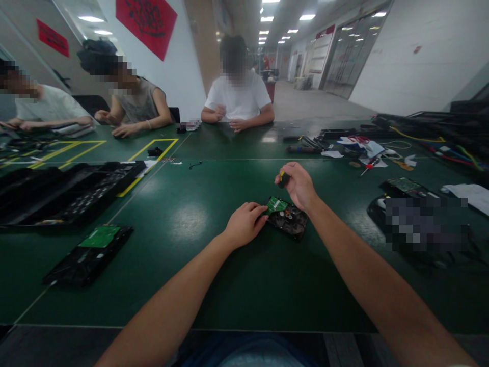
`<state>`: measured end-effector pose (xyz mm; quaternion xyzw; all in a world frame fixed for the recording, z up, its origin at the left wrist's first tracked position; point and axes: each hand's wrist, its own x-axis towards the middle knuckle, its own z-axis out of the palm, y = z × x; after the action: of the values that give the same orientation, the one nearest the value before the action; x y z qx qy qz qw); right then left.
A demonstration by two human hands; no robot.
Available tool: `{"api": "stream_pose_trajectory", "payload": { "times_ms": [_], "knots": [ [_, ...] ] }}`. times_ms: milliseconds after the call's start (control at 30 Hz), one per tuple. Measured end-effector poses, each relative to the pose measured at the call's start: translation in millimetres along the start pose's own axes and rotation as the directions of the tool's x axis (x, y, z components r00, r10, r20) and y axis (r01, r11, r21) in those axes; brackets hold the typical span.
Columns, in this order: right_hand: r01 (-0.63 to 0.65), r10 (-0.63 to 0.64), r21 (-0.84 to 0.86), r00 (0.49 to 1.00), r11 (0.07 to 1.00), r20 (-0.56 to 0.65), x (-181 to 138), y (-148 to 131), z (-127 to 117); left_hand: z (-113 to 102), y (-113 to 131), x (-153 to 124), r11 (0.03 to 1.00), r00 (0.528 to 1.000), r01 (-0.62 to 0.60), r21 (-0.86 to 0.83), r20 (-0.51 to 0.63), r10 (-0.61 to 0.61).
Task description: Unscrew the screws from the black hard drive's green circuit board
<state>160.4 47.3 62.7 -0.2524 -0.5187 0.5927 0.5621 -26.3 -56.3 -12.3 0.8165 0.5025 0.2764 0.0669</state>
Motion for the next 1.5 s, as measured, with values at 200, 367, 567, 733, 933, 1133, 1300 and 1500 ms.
{"api": "stream_pose_trajectory", "payload": {
  "times_ms": [200,367,567,733,933,1133,1300,1500],
  "knots": [
    [0.031,-0.031,-0.008,0.999,0.999,0.028,0.4,-2.1,-0.8,0.0,-0.9,-0.2,1.0,1.0,0.001,-0.003,0.009,-0.001],
    [0.032,-0.032,-0.017,0.999,0.999,0.01,3.9,1.6,-3.8,-0.4,-0.9,-0.1,1.0,1.0,0.003,-0.003,0.016,-0.003],
    [0.054,-0.056,-0.061,0.998,0.997,-0.02,5.0,5.8,-4.0,-0.4,0.3,0.1,1.0,1.0,0.001,0.001,0.005,-0.001],
    [0.047,-0.05,-0.045,0.998,0.998,-0.048,3.5,3.1,-2.3,0.2,0.3,0.5,1.0,1.0,0.004,0.003,0.002,-0.004],
    [0.07,-0.07,-0.004,0.997,0.998,0.026,2.9,0.5,-2.0,1.0,-1.3,0.4,1.0,1.0,-0.003,0.007,-0.001,0.003],
    [0.036,-0.041,0.102,0.998,0.994,0.044,3.3,2.6,-1.1,-0.5,0.0,-0.3,1.0,1.0,-0.004,0.007,-0.001,0.004],
    [0.05,-0.051,0.052,0.999,0.997,0.014,4.2,3.6,-3.2,-0.5,0.5,-0.6,1.0,1.0,-0.004,0.007,0.001,0.004],
    [0.048,-0.048,0.012,0.999,0.999,-0.002,3.0,4.6,-3.3,-0.1,0.6,0.3,1.0,1.0,0.001,0.005,0.0,-0.001]
  ]
}}
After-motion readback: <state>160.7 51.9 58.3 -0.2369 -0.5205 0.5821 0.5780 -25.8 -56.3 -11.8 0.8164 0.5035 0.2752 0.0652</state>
